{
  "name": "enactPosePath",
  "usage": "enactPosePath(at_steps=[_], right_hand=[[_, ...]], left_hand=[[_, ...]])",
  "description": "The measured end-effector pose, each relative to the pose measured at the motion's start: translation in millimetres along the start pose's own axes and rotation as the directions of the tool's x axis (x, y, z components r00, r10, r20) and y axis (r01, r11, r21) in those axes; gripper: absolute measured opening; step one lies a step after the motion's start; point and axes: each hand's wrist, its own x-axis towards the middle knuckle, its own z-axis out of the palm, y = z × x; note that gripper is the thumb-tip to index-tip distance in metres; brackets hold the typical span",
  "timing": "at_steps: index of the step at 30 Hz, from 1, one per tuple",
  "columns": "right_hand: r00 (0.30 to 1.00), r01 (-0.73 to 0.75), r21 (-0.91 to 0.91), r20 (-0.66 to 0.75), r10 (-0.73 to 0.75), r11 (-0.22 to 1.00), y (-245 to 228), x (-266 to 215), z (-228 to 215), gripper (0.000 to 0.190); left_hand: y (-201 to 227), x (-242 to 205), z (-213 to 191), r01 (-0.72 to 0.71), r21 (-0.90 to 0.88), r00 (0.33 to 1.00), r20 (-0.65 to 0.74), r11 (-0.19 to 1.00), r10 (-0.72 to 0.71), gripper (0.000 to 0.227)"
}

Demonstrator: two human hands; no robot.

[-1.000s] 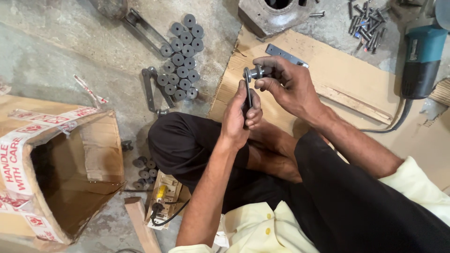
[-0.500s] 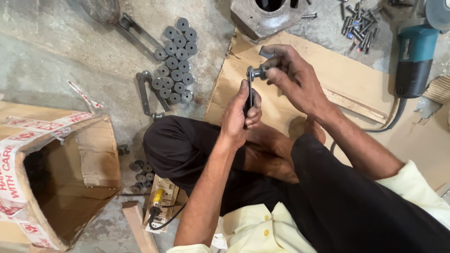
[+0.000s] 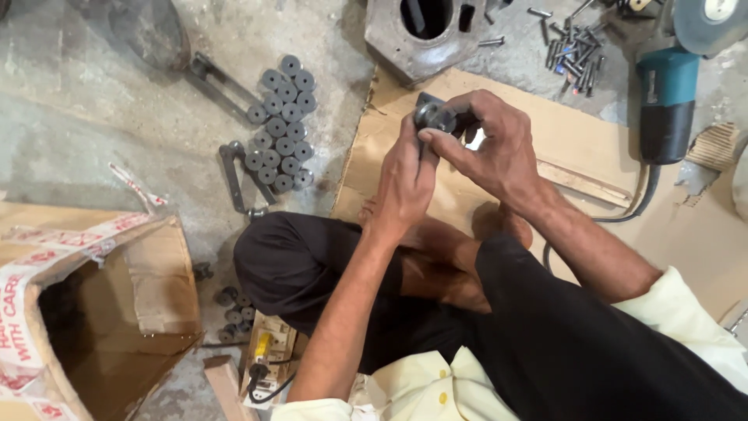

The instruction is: Assembling and refining metal plates using a hammer and an angle grinder on a workshop floor.

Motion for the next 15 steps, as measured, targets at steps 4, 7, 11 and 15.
enactPosePath(at_steps=[4,7,11,15], right_hand=[[0.999,-0.007,0.120,-0.048,0.013,0.993,40,-14,-2,0.029],[0.993,-0.018,0.099,-0.111,0.029,0.995,62,-35,-22,0.026],[0.939,-0.266,-0.394,0.100,0.329,0.880,104,-90,-36,0.047],[0.919,-0.292,-0.520,0.080,0.386,0.803,129,-131,-32,0.043]], left_hand=[[-15,42,15,0.050,0.083,0.999,-0.001,0.995,-0.050,0.043],[-41,74,23,0.053,-0.044,0.998,0.047,0.998,-0.051,0.041],[-31,108,7,-0.117,-0.039,0.993,-0.038,0.992,0.116,0.042],[-49,119,8,-0.126,0.055,0.990,-0.056,0.991,0.129,0.042]])
